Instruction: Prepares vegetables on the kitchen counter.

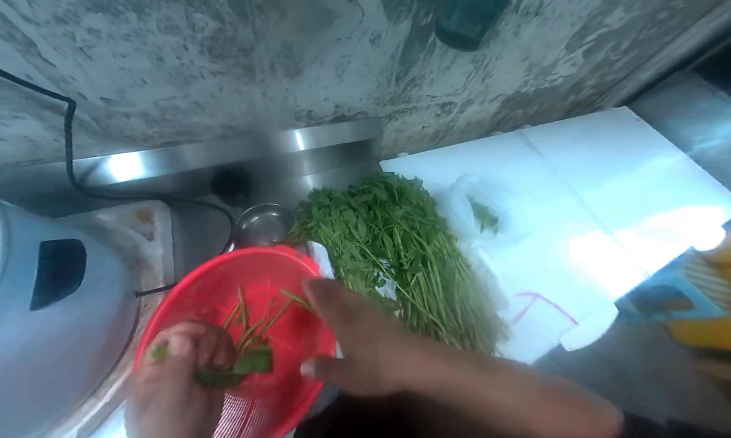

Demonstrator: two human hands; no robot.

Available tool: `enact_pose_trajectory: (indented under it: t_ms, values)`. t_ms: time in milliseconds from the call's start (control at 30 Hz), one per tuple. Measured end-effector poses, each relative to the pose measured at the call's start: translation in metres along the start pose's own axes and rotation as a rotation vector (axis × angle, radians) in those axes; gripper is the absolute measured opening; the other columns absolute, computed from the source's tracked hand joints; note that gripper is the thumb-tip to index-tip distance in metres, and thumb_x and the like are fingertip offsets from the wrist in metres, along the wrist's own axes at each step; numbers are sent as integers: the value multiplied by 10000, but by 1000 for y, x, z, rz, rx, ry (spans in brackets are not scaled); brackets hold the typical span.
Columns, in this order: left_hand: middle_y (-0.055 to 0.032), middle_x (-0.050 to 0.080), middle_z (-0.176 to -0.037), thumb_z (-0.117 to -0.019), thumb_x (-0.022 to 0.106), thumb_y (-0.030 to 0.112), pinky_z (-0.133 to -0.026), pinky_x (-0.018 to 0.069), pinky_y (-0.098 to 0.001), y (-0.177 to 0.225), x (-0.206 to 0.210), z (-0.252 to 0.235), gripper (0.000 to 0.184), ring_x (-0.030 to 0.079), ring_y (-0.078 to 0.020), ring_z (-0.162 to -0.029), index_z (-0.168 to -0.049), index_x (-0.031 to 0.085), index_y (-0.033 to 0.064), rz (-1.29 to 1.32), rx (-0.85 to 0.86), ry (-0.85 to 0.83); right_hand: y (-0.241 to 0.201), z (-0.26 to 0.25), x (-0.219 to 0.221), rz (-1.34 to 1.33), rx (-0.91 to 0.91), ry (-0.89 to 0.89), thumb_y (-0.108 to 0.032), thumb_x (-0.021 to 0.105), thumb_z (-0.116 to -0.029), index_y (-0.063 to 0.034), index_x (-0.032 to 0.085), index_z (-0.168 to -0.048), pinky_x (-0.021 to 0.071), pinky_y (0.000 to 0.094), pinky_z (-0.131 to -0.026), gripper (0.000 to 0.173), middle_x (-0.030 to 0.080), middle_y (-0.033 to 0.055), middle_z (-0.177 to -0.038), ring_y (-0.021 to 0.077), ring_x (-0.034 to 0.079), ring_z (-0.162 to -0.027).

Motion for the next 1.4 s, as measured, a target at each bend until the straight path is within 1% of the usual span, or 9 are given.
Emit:
enact_pose_trajectory:
  t_ms: [133, 367, 533, 700, 800, 933, 1067, 1200, 1400]
  values:
    - [133, 649, -1202, -1073, 482, 403, -1134, 402, -341, 12, 61, 8, 198, 545, -101, -1267, -1050, 655, 309, -374, 192, -297, -5, -4, 0, -257, -166, 77, -296, 667, -972, -3, 276, -1605, 355, 434, -1222, 799, 431, 159, -1586, 234, 412, -1473]
    - [79, 349, -1611, -1065, 446, 491, -1162, 359, -336, -56, 180, 27, 280, 338, -95, -1465, -1187, 579, 278, -166, 4, -220, 48, 32, -31, -199, -145, 314, -146, 470, -1064, -8, 627, -1280, 548, 400, -1005, 301, 662, 147, -1218, 209, 653, -1141]
    - [-83, 470, -1559, -1062, 459, 479, -1142, 438, -392, -98, 215, 21, 732, 497, -172, -1381, -1596, 230, 34, -332, -128, -382, 109, 77, -101, -3, 83, 475, -279, 444, -1087, -54, 660, -1251, 588, 441, -890, 353, 688, 110, -1153, 210, 686, -1018]
    - [-81, 719, -1164, -1014, 603, 340, -889, 607, -406, -175, 213, 27, 482, 719, -171, -1005, -1396, 563, 49, -837, -526, -247, 193, 139, -221, 361, 94, 1017, -222, 440, -1067, 12, 619, -1223, 582, 445, -722, 333, 651, 158, -1016, 240, 659, -820]
    - [-155, 720, -1129, -997, 641, 397, -894, 594, -478, -207, 225, 26, 587, 723, -254, -983, -1427, 519, 17, -954, -729, -125, 250, 151, -261, 488, 177, 1053, -213, 417, -1072, 38, 596, -1293, 536, 540, -902, 379, 631, 245, -1167, 373, 645, -1049]
    - [-170, 710, -1061, -983, 655, 204, -795, 614, -444, -206, 230, 23, 472, 720, -250, -868, -1390, 542, -8, -909, -721, 25, 302, 145, -234, 362, 417, 804, -220, 578, -1024, -4, 519, -1447, 343, 654, -1153, 478, 458, 245, -1521, 440, 416, -1427]
    - [-95, 741, -962, -972, 667, 106, -699, 641, -366, -162, 238, 20, 349, 736, -191, -790, -1299, 598, 4, -741, -563, 28, 266, 136, -160, 143, 452, 660, -317, 637, -996, -50, 701, -1205, 547, 571, -954, 346, 675, 179, -1184, 351, 661, -1105]
    - [-130, 741, -968, -984, 635, 48, -716, 640, -372, -115, 255, 22, 390, 735, -232, -815, -1350, 541, -48, -607, -354, 29, 248, 106, -122, 149, 605, 207, -434, 610, -981, -54, 725, -1170, 477, 618, -1029, 440, 629, 220, -1298, 416, 575, -1249]
    - [-154, 738, -969, -982, 610, 16, -690, 633, -363, -89, 246, 23, 418, 733, -228, -795, -1373, 505, -86, -611, -206, 61, 224, 120, -131, -323, 461, 425, -254, 521, -1060, -35, 632, -1249, 570, 499, -878, 310, 684, 157, -1084, 286, 685, -970]
Point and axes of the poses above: each hand's wrist, its own z-axis away from the middle knuckle, its own x-axis out of the palm, y = z × x, the point moved 4 cm from there along -z, towards the middle knuckle
